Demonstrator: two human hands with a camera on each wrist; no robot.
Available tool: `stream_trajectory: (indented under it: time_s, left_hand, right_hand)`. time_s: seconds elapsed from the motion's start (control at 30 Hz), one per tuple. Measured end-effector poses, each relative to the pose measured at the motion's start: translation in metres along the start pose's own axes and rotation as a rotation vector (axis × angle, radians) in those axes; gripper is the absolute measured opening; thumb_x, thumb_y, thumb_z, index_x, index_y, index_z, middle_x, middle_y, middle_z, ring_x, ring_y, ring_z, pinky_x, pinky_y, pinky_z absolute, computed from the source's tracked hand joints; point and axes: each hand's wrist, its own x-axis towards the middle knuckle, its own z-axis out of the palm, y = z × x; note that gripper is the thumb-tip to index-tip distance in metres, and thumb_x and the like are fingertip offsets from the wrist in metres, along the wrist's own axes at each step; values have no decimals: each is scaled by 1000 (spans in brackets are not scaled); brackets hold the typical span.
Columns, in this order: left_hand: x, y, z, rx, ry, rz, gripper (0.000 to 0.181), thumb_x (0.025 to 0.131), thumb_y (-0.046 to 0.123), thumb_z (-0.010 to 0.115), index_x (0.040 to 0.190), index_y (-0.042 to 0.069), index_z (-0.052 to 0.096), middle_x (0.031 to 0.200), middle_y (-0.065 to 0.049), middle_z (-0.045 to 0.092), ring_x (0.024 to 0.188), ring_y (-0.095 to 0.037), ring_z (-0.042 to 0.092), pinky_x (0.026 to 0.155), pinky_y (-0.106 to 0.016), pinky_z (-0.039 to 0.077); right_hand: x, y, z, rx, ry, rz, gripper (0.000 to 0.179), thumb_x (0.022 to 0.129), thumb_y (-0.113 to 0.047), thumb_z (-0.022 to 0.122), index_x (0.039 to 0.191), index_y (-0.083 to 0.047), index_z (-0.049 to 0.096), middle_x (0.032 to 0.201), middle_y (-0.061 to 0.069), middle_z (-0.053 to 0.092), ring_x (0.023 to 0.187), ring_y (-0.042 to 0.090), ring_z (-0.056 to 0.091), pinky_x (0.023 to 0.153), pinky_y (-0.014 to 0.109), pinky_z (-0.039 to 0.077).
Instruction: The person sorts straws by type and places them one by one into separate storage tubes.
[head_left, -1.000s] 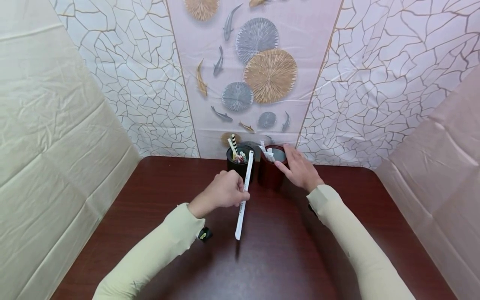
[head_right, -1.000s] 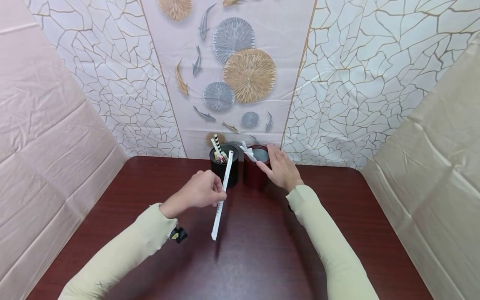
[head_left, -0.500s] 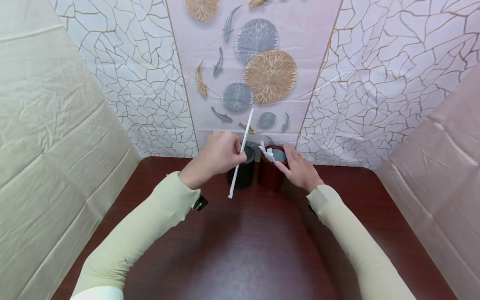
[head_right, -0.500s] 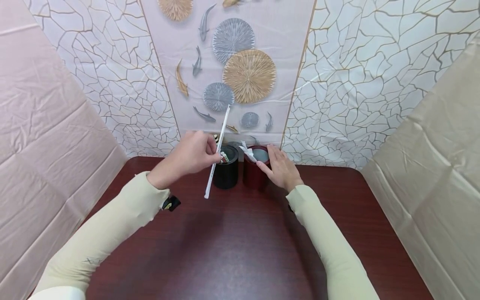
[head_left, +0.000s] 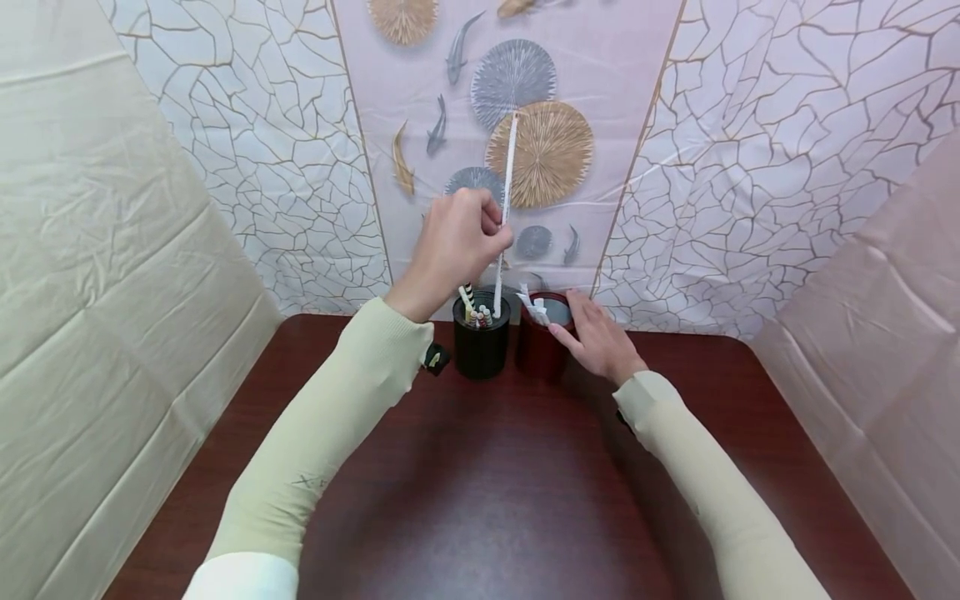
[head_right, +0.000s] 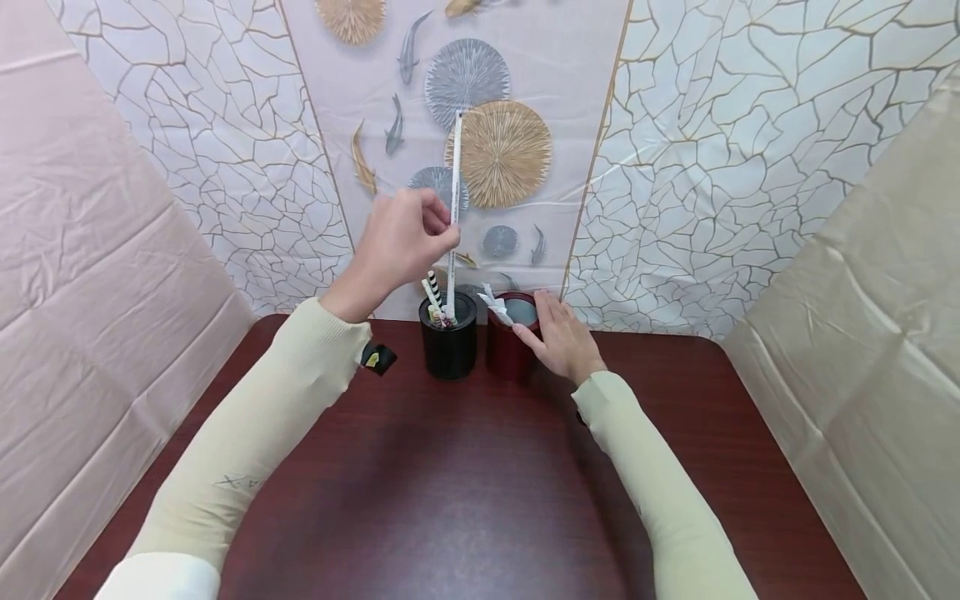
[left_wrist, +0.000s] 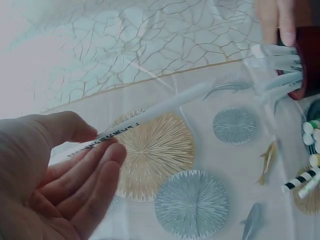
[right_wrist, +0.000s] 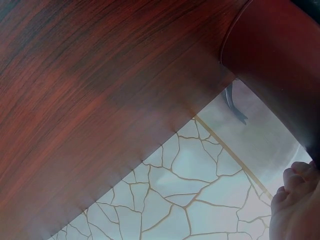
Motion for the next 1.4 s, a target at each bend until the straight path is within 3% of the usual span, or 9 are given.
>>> stream_trajectory:
  time_s: [0.2, 0.37, 0.6, 0.83, 1.13, 1.3, 1.4]
  left_hand:
    - [10, 0, 11, -116, 87, 64, 11, 97, 16, 71, 96, 6, 76, 93, -6, 83, 87, -15, 80, 83, -31, 62]
    - [12, -3, 28, -182, 103, 73, 12, 97, 15, 73, 100, 3, 75, 97, -9, 82, 89, -17, 81, 83, -28, 63]
    - [16, -9, 64, -238, 111, 104, 12, 98, 13, 73, 102, 1, 74, 98, -11, 83, 89, -18, 81, 83, -24, 63]
    - [16, -19, 102, -283, 83, 108, 11, 99, 11, 71, 103, 1, 72, 102, -12, 83, 94, -19, 81, 87, -24, 63]
    - [13, -37, 136, -217, 59, 56, 9, 98, 14, 75, 102, 6, 75, 101, -8, 83, 94, -17, 80, 89, -32, 62]
    - [14, -39, 143, -186, 21, 34, 12, 99, 16, 74, 105, 5, 75, 103, -8, 83, 96, -18, 80, 90, -32, 61]
    - [13, -38, 144, -156, -6, 16, 25, 98, 27, 76, 110, 5, 76, 108, -9, 82, 101, -20, 79, 93, -34, 61]
  right_hand:
    - [-1, 0, 2, 12, 20, -8, 83, 109, -61, 38, 166, -2, 23, 169, 21, 33, 155, 40, 35, 126, 59, 31]
    - [-1, 0, 2, 10, 22, -11, 83, 110, -62, 37, 166, -2, 23, 169, 21, 33, 155, 40, 35, 127, 59, 30]
    - [-4, 6, -1, 8, 11, 32, 87, 108, -66, 36, 168, -6, 19, 172, 18, 28, 158, 37, 31, 128, 57, 30]
    - [-5, 9, -1, 9, 25, 15, 85, 109, -63, 36, 167, -3, 21, 170, 20, 32, 156, 38, 34, 127, 58, 30]
    - [0, 2, 2, 39, 36, -28, 80, 109, -59, 41, 165, -4, 27, 166, 18, 37, 152, 35, 39, 127, 55, 30]
    - [1, 1, 3, 34, 47, -35, 81, 109, -60, 40, 165, -3, 27, 166, 19, 38, 151, 36, 40, 126, 57, 32]
    - [-2, 2, 2, 29, 39, -30, 83, 109, -61, 38, 166, -2, 24, 168, 20, 35, 155, 37, 36, 127, 57, 29]
